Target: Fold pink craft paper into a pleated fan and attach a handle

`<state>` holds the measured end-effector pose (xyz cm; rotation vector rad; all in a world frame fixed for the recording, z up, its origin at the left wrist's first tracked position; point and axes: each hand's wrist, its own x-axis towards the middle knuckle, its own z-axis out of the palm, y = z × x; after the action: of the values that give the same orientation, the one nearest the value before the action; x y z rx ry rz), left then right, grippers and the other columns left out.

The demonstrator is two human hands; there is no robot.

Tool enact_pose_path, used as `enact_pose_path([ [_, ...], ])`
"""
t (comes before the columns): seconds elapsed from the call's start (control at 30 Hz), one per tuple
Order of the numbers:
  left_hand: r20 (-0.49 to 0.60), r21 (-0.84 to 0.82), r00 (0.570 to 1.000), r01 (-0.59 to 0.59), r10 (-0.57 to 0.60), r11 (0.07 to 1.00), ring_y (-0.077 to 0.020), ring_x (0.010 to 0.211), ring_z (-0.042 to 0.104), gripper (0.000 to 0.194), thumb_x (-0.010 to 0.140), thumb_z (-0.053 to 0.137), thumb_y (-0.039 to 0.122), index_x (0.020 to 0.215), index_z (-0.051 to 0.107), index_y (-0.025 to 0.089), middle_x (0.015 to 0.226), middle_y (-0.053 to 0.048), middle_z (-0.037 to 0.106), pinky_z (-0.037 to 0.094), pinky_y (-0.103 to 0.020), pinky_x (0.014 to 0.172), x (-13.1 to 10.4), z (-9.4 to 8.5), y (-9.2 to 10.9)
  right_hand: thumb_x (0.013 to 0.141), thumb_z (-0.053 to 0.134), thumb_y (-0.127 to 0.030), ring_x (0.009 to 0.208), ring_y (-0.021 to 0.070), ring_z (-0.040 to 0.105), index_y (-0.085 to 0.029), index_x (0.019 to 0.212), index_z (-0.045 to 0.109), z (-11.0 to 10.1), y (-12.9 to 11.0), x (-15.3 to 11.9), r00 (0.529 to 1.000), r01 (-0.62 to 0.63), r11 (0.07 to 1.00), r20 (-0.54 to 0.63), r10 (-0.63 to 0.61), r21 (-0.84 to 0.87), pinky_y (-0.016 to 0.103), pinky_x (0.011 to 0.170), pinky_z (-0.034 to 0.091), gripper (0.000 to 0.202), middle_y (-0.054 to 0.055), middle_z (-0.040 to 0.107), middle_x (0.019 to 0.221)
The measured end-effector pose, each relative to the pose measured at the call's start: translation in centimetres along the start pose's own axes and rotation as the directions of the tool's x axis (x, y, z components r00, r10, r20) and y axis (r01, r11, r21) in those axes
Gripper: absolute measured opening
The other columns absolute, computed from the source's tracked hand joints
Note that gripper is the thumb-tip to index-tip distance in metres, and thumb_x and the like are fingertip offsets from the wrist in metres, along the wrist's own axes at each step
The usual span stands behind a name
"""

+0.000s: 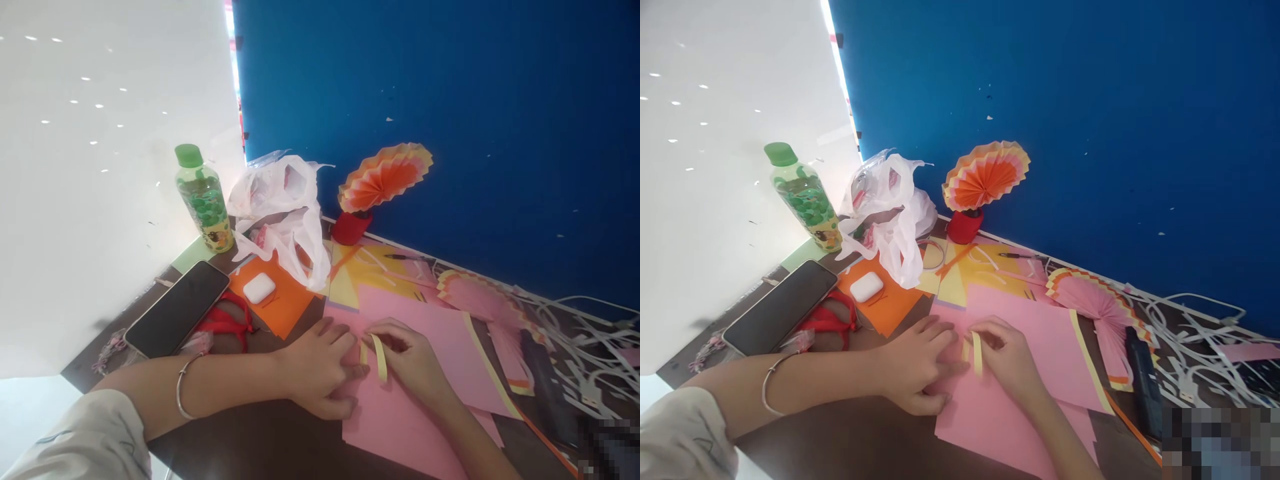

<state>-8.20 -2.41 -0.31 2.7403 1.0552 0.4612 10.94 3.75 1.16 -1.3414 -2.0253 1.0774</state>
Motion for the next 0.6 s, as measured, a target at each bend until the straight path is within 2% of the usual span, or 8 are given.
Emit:
enact_pose_path([
  [0.37, -0.012, -0.008, 1.0, -0.012, 0.012, 1.0, -0.0322, 0.108, 0.038, 0.053, 0.077, 0.044, 0.05, 0.119, 0.05, 0.018, 0.111, -0.015, 0.046, 0.026, -0.052, 0.096, 0.03, -0.01, 0.12, 0.072, 0.059, -0.034, 0.07, 0.0187, 0.056, -0.021, 0.071, 0.064, 0.59, -0.06, -0.22, 1.0, 0.005, 0.999, -0.013, -0.006, -0.046, 0.03, 0.063, 0.046, 0.015, 0.004, 0.063, 0.076],
  [0.5, 0.002, -0.004, 1.0, -0.027, 0.027, 1.0, -0.0319, 0.108, 0.039, 0.047, 0.079, 0.042, 0.047, 0.113, 0.053, 0.017, 0.115, -0.013, 0.046, 0.029, -0.049, 0.094, 0.0, -0.05, 0.17, 0.074, 0.059, -0.037, 0.07, 0.0188, 0.057, -0.02, 0.074, 0.063, 0.66, -0.07, -0.17, 1.0, -0.009, 1.0, -0.029, 0.008, -0.023, 0.03, 0.063, 0.046, 0.018, 0.005, 0.063, 0.078],
  [0.6, -0.002, 0.022, 0.999, -0.032, 0.032, 0.999, -0.0328, 0.111, 0.037, 0.05, 0.081, 0.039, 0.047, 0.119, 0.05, 0.016, 0.12, -0.014, 0.045, 0.029, -0.049, 0.094, -0.19, 0.15, 0.22, 0.073, 0.061, -0.042, 0.072, 0.0191, 0.058, -0.019, 0.078, 0.063, 0.68, 0.09, 0.0, 1.0, 0.003, 1.0, -0.01, -0.003, 0.027, 0.031, 0.066, 0.047, 0.023, 0.006, 0.063, 0.08],
])
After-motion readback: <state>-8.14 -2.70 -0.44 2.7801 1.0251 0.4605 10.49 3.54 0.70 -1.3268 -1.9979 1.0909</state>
